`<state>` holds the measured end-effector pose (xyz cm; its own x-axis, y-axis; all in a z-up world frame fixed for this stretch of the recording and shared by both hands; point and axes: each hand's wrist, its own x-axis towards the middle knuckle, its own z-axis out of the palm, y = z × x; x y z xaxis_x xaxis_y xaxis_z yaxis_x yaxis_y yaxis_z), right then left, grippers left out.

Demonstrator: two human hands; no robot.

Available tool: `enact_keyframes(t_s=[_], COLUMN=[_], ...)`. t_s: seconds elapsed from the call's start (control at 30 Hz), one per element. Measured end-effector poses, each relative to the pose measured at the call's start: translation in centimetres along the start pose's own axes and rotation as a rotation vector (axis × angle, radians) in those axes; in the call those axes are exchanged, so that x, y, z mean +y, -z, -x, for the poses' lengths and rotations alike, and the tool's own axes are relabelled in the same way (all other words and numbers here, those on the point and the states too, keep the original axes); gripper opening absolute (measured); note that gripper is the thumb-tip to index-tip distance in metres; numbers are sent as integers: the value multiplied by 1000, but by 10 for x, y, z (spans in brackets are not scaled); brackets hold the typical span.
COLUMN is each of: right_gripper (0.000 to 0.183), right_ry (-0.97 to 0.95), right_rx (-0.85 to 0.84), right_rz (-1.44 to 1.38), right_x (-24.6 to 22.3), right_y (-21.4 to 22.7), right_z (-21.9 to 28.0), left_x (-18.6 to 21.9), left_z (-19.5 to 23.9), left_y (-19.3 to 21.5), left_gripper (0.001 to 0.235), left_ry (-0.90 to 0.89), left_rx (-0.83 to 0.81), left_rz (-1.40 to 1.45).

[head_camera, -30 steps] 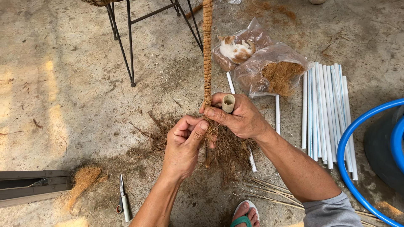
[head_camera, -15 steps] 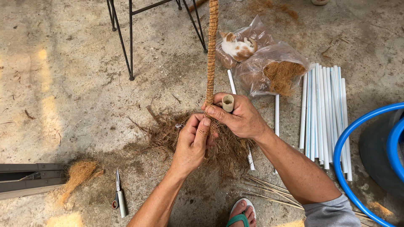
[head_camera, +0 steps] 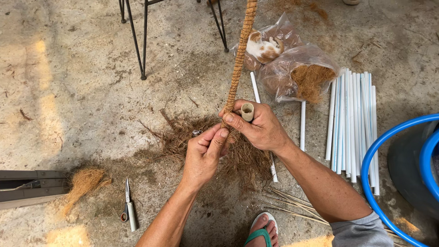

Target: The person braids natural fibers around a long stick to form a rope. They repeatedly gather fibers from a pile on the floor, wrap them around the stick, and pull them tight to extend the braided section.

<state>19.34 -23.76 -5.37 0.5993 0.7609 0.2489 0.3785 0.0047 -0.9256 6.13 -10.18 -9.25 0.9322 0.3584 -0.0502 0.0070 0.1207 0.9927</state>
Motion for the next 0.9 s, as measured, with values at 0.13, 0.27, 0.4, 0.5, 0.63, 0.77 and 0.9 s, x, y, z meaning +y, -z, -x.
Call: enact_keyframes(t_s=[0.13, 0.27, 0.4, 0.5, 0.63, 0.77, 0.9], right_gripper=[28, 27, 39, 37, 22, 17, 20], right_ry=[-10, 7, -136, -92, -79, 30, -52], right_rx=[24, 1, -22, 11, 81, 98, 121], right_rz=[49, -72, -210, -392, -704, -493, -96], right_x=[2, 4, 2, 4, 10, 15, 13], right_y=[-8, -15, -8, -8, -12, -16, -20], right_z=[-3, -5, -7, -6, -3, -2, -1], left_x=[2, 5, 9, 13, 17, 19, 17], left_z=[2, 2, -3, -3, 0, -2, -5], left_y=[6, 11, 22, 27, 27, 26, 29], left_gripper=[35, 31, 28, 28, 28, 28, 27], left_ry=[-34, -43, -44, -100, -98, -129, -181], left_rx=[-12, 41, 67, 70, 90, 126, 169], left_rz=[-55, -73, -114, -139, -134, -133, -200])
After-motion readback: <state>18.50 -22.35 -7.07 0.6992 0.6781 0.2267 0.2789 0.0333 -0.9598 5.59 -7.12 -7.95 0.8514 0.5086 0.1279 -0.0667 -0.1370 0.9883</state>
